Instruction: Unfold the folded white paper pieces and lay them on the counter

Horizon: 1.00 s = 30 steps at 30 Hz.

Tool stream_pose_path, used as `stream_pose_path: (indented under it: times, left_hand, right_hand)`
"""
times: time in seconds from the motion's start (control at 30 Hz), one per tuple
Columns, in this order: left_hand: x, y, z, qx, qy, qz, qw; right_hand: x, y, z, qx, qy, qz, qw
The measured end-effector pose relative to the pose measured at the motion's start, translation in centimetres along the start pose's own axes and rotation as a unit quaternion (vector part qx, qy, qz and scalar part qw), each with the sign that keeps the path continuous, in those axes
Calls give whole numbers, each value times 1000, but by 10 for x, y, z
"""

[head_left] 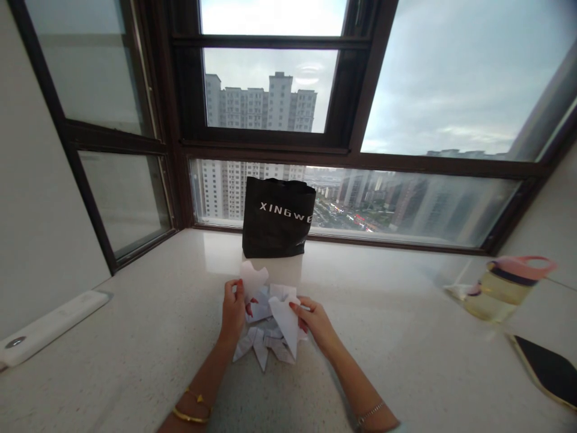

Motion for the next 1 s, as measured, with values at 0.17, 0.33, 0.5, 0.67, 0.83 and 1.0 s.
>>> stream_pose_path:
  times: [0.17, 0.33, 0.5, 0.67, 0.83, 1.0]
  left_hand:
    - [-6, -16, 32, -102, -112, -66, 986]
    - [-39, -24, 74, -214, -250, -152, 932]
    - [-67, -19, 96, -293, -335, -219, 868]
    - [-73, -15, 97, -314, -347, -237, 851]
    - [-76, -12, 101, -330, -354, -232, 844]
    - [-76, -11, 102, -303, -365, -223, 852]
  right_hand:
    - [-2, -11, -22, 65, 82, -38, 994]
    - [-7, -30, -19, 138, 82, -91, 983]
    - [-13, -40, -20, 23, 125, -127, 984]
    - [-16, -35, -26, -39, 169, -136, 975]
    - [-15, -32, -25, -44, 166, -136, 976]
    - [-12, -29, -23, -36, 152, -132, 979]
Point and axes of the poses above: each hand's wrist, its own x-axis towards the middle knuckle, its own z-axis out of the palm, y = z × x, the point moved 10 cm from there along x, towards the middle knuckle, and after that the axes turned 3 degrees about z, right-handed, at the moved point
